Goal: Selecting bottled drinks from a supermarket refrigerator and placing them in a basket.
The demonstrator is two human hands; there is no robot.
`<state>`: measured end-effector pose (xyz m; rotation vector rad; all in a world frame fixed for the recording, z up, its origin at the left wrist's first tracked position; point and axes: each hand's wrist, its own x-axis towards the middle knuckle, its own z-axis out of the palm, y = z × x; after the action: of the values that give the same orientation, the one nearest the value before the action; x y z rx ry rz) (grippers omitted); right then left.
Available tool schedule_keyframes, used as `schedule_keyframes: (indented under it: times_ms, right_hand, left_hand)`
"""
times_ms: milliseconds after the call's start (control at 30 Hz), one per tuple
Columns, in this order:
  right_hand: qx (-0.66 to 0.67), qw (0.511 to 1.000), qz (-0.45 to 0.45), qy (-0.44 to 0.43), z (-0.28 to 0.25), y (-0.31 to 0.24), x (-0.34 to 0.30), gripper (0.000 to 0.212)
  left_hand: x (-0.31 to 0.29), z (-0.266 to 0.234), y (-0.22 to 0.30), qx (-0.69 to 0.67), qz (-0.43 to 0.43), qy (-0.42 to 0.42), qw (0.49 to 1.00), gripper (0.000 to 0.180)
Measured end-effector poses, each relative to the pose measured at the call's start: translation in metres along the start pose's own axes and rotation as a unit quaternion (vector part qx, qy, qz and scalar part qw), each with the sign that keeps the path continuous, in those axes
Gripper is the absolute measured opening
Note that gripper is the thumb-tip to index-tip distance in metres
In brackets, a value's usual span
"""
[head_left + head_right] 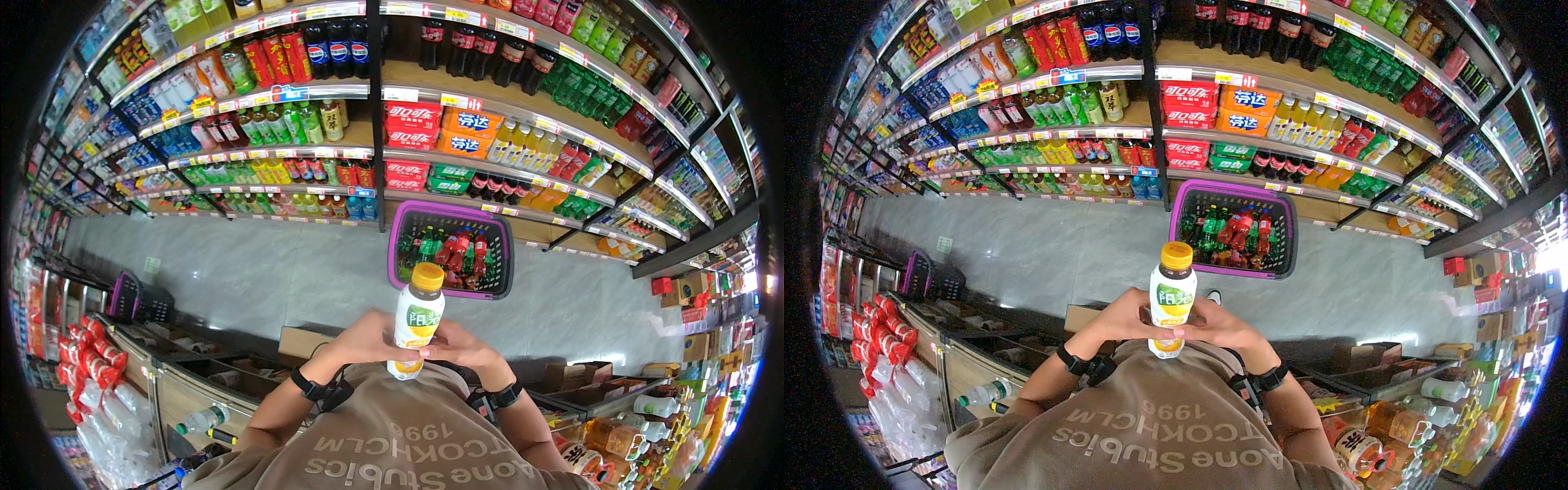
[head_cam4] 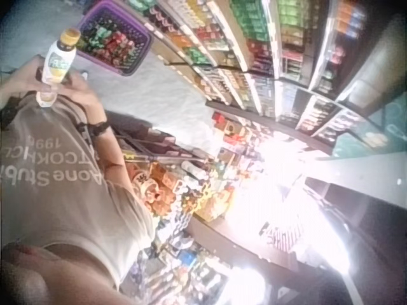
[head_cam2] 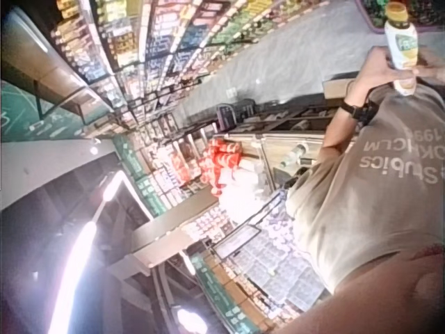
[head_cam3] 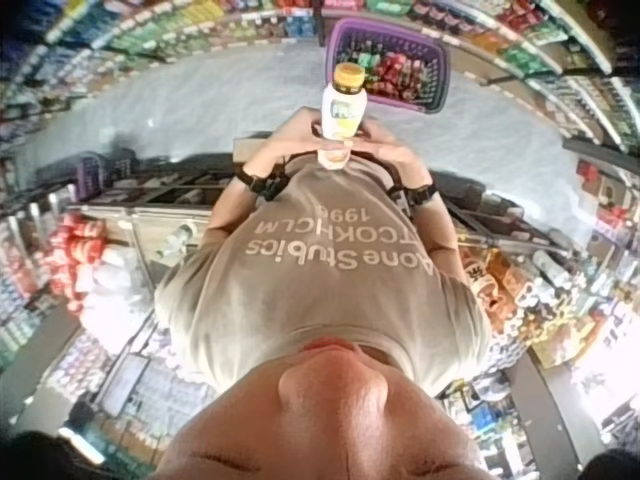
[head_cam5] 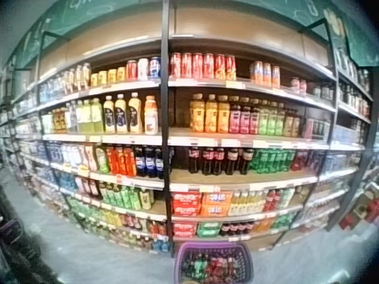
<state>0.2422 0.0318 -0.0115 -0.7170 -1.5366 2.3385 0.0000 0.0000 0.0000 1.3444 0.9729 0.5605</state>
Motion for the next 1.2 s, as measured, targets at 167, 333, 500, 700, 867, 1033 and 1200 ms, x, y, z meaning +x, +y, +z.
schedule_keyframes:
  times_ms: [167,333,500,700,867,1033,1200]
  right_hand:
    - [-0.014,0.999,-0.032,0.016,-0.001,0.0,0.007,0.07]
    - [-0.014,0.998,-0.055,0.025,0.001,0.008,0.01,0.061]
    - [-0.001,0.996,-0.085,0.035,0.001,0.009,0.014,0.058]
    - [-0.003,0.996,-0.068,0.052,0.002,0.009,0.009,0.063]
    - [0.006,0.997,-0.053,0.05,-0.001,0.008,0.006,0.065]
    - [-0.017,0.998,-0.018,0.052,-0.005,0.008,0.003,0.059]
    - [-0.011,0.999,-0.001,0.044,-0.006,0.007,-0.004,0.052]
  left_hand:
    - [0.0,-0.003,-0.001,0.005,0.069,0.039,0.997,0.049]
    - [-0.006,-0.004,0.005,0.044,0.064,0.026,0.997,0.048]
    - [-0.005,-0.005,-0.003,0.046,0.081,0.011,0.996,0.048]
    - [-0.005,-0.003,-0.006,0.069,0.043,-0.024,0.996,0.052]
    - [-0.002,-0.003,-0.007,0.083,0.027,-0.066,0.994,0.053]
    - [0.004,-0.004,-0.009,0.088,0.015,-0.082,0.993,0.057]
    - [0.008,-0.006,0.0,0.15,-0.009,-0.123,0.981,0.059]
